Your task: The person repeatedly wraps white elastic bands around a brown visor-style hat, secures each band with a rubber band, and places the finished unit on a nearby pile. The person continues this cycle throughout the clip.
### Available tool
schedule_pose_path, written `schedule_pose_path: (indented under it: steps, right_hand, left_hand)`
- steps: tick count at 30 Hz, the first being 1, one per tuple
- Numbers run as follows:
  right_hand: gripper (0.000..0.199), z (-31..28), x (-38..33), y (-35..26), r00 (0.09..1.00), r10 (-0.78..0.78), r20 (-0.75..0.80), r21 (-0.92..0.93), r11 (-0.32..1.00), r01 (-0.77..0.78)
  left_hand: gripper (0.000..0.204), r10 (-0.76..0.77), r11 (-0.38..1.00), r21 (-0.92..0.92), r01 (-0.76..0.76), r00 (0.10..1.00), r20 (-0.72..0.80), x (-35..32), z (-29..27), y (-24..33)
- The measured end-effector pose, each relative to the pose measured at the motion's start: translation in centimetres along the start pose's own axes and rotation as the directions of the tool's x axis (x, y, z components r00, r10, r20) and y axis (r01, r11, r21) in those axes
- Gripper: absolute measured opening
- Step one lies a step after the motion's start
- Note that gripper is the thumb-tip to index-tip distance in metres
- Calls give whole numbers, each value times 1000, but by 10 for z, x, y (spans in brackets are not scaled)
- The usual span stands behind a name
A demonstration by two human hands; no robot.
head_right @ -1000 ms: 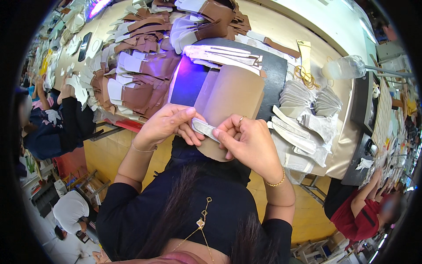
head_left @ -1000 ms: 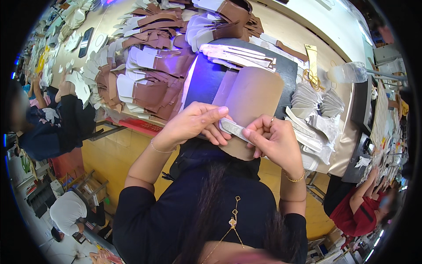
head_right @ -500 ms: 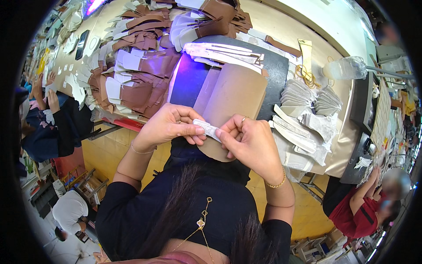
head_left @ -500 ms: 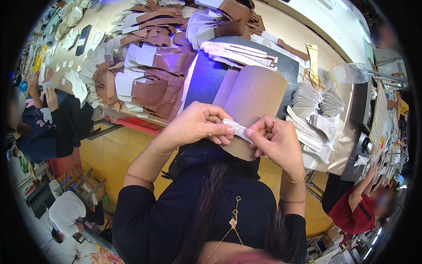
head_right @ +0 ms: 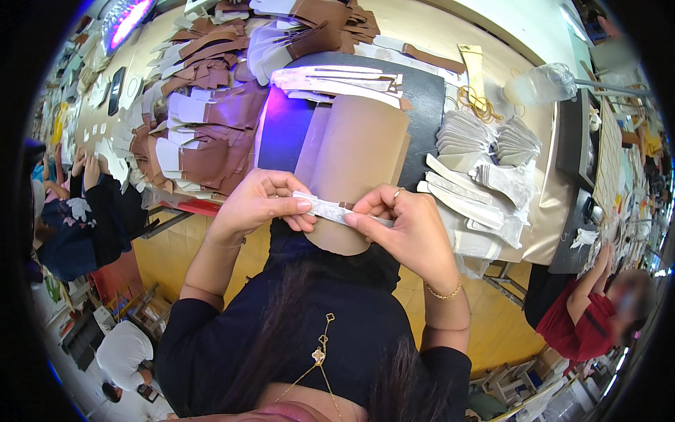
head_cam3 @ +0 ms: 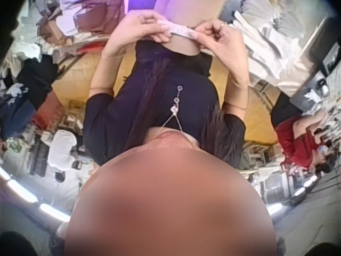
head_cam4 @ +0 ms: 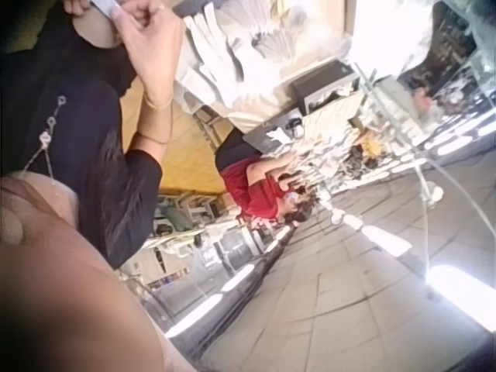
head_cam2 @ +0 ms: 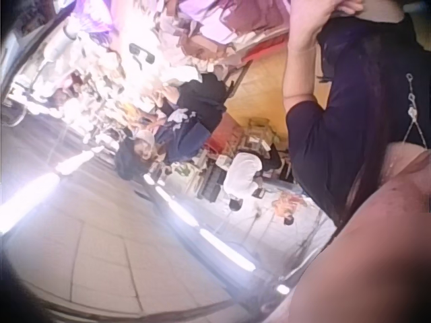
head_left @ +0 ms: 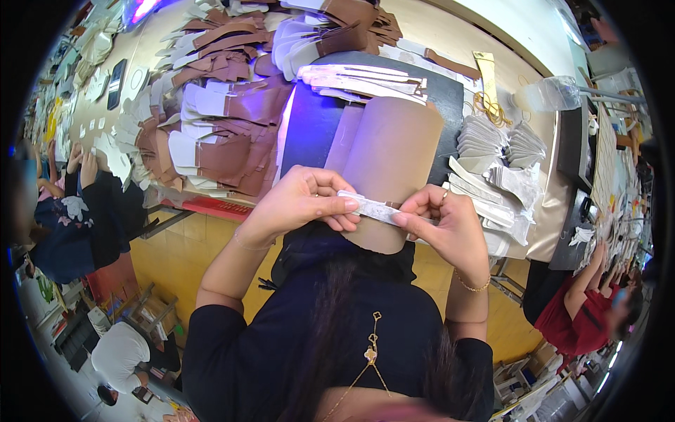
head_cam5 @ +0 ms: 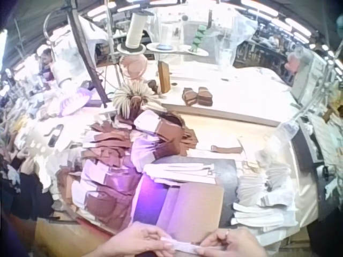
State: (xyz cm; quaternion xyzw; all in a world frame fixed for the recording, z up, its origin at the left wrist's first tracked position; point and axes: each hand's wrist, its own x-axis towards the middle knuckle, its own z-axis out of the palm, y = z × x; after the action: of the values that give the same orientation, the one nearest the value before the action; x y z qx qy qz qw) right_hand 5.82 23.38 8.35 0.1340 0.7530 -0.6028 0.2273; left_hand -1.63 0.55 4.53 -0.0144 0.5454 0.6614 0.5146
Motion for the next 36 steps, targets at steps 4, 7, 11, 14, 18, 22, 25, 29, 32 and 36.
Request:
schedule_pose_path:
  steps: [4, 7, 11, 14, 18, 22, 25, 29, 32, 36]
  right_hand:
    - [14, -1, 1, 3, 1000, -18, 0, 11, 1000, 18]
    - [15, 0, 2, 3, 1000, -12, -8, 7, 1000, 12]
    - [16, -1, 5, 2, 999, -36, -10, -57, 998, 35]
    - [17, -1, 6, 1, 999, -30, -14, -71, 997, 29]
    - [19, -1, 5, 1, 997, -48, -54, -136, 990, 41]
    - [21, 0, 1, 7, 990, -63, -123, -224, 974, 34]
    - [22, -5, -1, 16, 989, -27, -145, -179, 984, 0]
    - [22, -23, -6, 30, 997, -5, -75, -16, 1000, 4]
    - [21, -32, -6, 39, 999, 35, -29, 59, 998, -33]
    - [23, -33, -3, 50, 1000, -9, -4, 179, 984, 9]
  left_hand:
    - [15, -8, 1000, 11, 9, 1000, -21, 1, 0, -2]
    - [14, -1, 1000, -6, 1, 1000, -18, 2, 1, -4]
    - [14, 8, 1000, -7, -8, 1000, -19, 4, 0, -7]
    - [13, 6, 1000, -10, -7, 1000, -25, 5, 0, -8]
    - [12, 8, 1000, -15, -8, 999, -32, 6, 1, -10]
    - [12, 10, 1000, 7, -10, 999, -38, 7, 0, -13]
    - [12, 33, 999, 5, -33, 999, -43, 6, -4, -16]
    - [11, 30, 1000, -6, -30, 998, -49, 3, -19, -16]
    - [12, 18, 1000, -3, -18, 999, -48, 5, -26, -18]
    - [12, 8, 1000, -14, -8, 999, -45, 10, -26, -24]
